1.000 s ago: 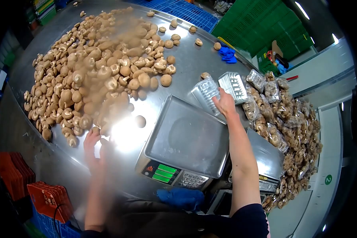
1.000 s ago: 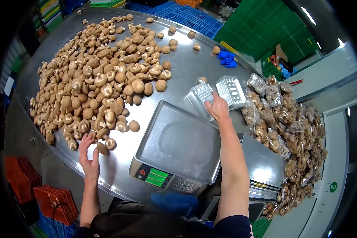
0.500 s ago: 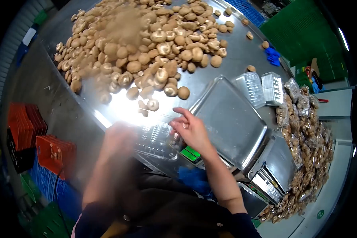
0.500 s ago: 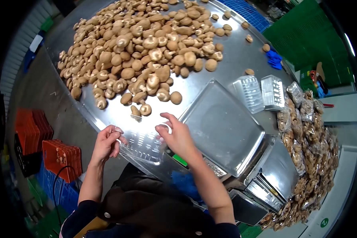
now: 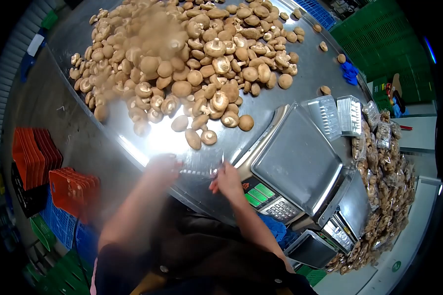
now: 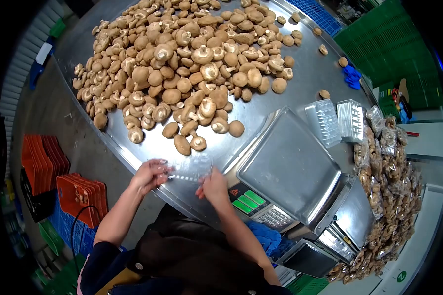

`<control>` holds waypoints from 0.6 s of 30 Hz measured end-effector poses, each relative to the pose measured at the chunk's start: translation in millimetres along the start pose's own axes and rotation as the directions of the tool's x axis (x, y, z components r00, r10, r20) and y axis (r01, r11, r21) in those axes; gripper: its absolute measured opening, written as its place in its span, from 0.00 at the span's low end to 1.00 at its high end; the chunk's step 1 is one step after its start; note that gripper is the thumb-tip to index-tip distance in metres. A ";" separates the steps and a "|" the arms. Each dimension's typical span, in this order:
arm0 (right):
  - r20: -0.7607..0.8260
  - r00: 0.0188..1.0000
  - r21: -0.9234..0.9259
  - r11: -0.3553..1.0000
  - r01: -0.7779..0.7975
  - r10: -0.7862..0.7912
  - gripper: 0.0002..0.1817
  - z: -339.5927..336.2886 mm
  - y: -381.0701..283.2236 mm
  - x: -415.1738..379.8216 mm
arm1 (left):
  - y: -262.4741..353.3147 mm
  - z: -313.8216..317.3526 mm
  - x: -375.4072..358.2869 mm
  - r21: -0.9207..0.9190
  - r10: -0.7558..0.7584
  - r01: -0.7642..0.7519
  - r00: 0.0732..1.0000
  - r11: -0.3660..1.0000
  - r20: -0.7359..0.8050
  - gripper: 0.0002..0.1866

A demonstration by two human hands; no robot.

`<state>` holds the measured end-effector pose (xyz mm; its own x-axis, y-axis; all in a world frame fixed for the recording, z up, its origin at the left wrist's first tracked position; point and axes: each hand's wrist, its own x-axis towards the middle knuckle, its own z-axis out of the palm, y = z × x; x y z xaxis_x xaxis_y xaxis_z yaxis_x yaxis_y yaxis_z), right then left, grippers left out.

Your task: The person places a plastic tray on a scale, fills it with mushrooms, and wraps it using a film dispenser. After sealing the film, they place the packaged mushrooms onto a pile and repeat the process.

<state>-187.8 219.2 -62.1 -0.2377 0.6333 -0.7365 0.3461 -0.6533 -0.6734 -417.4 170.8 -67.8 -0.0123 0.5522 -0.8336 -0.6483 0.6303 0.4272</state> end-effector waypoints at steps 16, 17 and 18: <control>-0.449 0.836 0.158 0.892 0.423 -0.316 0.19 -9.6 -93.4 123.6 | 50.2 90.9 112.2 0.042 0.527 -0.527 0.837 0.849 -0.151 0.16; -0.450 0.837 0.187 0.883 0.430 -0.312 0.18 -6.4 -83.1 120.3 | 46.3 83.9 108.7 0.043 0.517 -0.516 0.846 0.856 -0.134 0.17; -0.452 0.837 0.217 0.871 0.440 -0.310 0.18 -2.3 -76.5 115.0 | 41.7 80.5 102.0 0.053 0.542 -0.540 0.831 0.840 -0.122 0.18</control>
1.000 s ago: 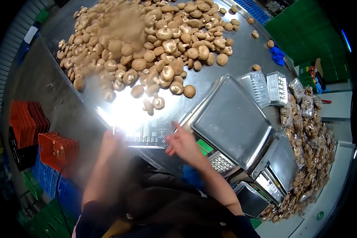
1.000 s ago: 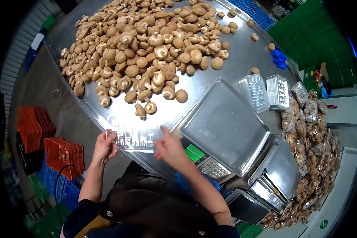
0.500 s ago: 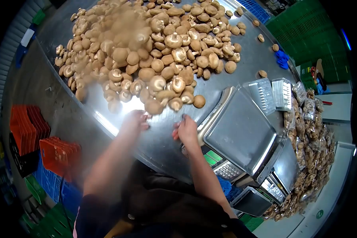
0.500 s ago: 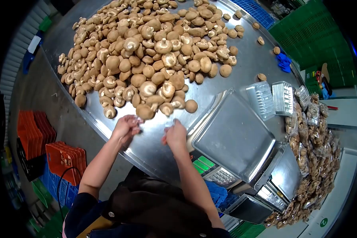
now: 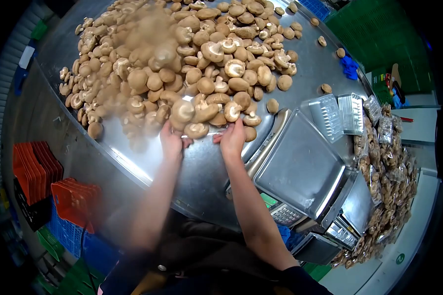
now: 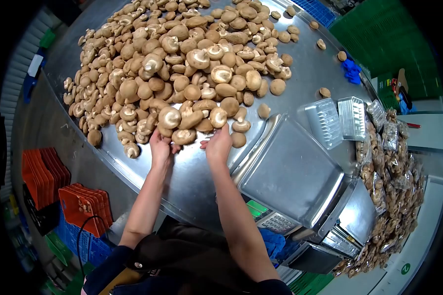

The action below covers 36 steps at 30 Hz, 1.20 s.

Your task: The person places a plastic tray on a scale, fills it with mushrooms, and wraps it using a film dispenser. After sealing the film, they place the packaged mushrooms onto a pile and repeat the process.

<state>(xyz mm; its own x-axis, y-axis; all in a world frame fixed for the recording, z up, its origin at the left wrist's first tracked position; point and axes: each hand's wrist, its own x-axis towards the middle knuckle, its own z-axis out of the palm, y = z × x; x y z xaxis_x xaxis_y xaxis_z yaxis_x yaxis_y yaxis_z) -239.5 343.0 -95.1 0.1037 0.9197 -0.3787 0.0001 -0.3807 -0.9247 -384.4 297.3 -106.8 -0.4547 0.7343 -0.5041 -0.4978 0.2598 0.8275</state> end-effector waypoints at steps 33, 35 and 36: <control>-0.263 0.953 -0.102 0.987 0.128 -0.151 0.31 -296.4 -27.2 -129.5 | -40.3 147.4 -174.3 0.554 -0.007 -0.504 0.735 0.663 0.678 0.31; -0.249 0.961 -0.177 0.981 0.078 -0.122 0.31 -302.5 -36.9 -136.2 | -69.7 136.7 -161.6 0.532 0.137 -0.664 0.683 0.525 0.718 0.31; -0.273 0.953 -0.239 0.969 0.065 -0.131 0.32 -304.2 -40.2 -139.7 | -61.6 134.9 -166.9 0.512 0.189 -0.708 0.657 0.487 0.730 0.31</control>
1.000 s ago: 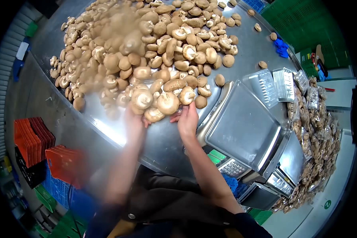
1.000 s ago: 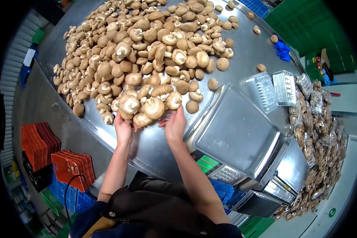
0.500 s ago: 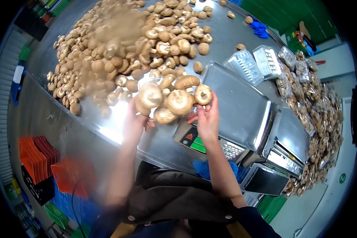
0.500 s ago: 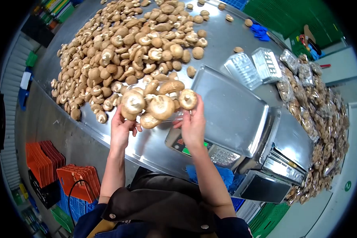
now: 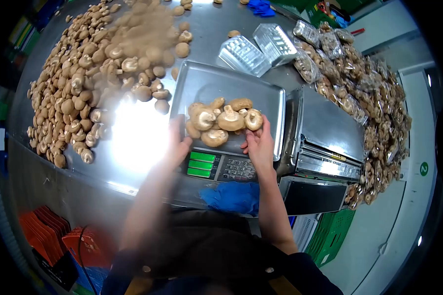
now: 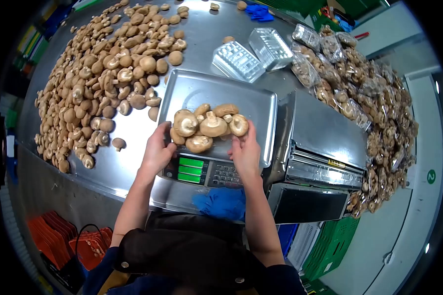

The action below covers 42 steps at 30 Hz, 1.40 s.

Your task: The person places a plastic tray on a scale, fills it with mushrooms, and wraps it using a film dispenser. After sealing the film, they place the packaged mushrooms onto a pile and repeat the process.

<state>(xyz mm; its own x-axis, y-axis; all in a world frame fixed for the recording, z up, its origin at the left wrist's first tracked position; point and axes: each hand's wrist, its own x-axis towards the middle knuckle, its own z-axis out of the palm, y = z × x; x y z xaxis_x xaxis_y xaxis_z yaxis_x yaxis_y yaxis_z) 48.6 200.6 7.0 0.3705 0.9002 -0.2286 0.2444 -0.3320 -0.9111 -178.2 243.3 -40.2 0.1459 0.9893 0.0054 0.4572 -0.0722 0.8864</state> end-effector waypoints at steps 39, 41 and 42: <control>0.699 0.543 0.182 0.850 0.494 -0.465 0.30 100.7 -17.1 -135.4 | 10.3 -80.4 -146.2 -0.905 -0.660 0.399 0.721 0.147 0.210 0.23; 0.734 0.479 0.199 0.827 0.526 -0.481 0.29 103.2 -10.6 -128.5 | -21.2 -87.1 -149.0 -0.919 -0.611 0.358 0.768 0.165 0.190 0.23; 0.729 0.486 0.190 0.824 0.534 -0.482 0.28 110.8 -9.0 -131.7 | -62.8 -91.0 -152.3 -0.936 -0.611 0.319 0.774 0.149 0.167 0.23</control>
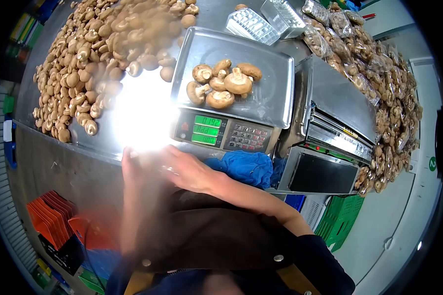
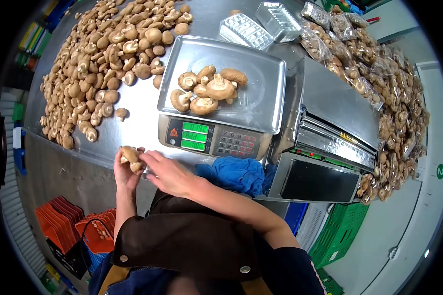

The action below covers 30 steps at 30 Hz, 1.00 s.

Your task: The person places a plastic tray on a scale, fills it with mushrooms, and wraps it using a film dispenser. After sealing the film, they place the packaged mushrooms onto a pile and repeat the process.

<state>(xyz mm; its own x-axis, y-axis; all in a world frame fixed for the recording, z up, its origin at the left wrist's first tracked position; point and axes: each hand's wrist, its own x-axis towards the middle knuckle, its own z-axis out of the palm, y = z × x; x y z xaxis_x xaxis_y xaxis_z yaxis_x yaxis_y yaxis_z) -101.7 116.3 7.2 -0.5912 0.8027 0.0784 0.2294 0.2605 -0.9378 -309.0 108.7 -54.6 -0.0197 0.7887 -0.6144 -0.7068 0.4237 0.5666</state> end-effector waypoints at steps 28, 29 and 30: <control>-0.419 0.850 -0.482 0.871 0.091 -0.320 0.21 -78.3 -24.6 -13.5 | -3.6 119.0 -7.2 0.010 -0.059 0.059 0.972 0.998 0.228 0.22; -0.458 0.832 -0.533 0.845 0.024 -0.312 0.19 -87.0 -20.9 -18.6 | 2.2 111.1 0.7 -0.110 -0.089 0.108 0.981 0.988 0.172 0.21; -0.548 0.816 -0.421 0.904 -0.078 -0.184 0.18 -96.7 -11.8 -24.7 | 9.2 90.5 16.0 0.187 0.163 -0.198 0.969 0.962 0.186 0.20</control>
<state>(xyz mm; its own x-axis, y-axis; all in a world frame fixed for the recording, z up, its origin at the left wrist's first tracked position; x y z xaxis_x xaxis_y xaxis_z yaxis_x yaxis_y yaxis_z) -15.1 145.3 49.0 -0.1015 0.9010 0.4219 0.5789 0.3983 -0.7115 -251.8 165.5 -9.6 -0.0027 0.9163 -0.4006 -0.5439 0.3348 0.7695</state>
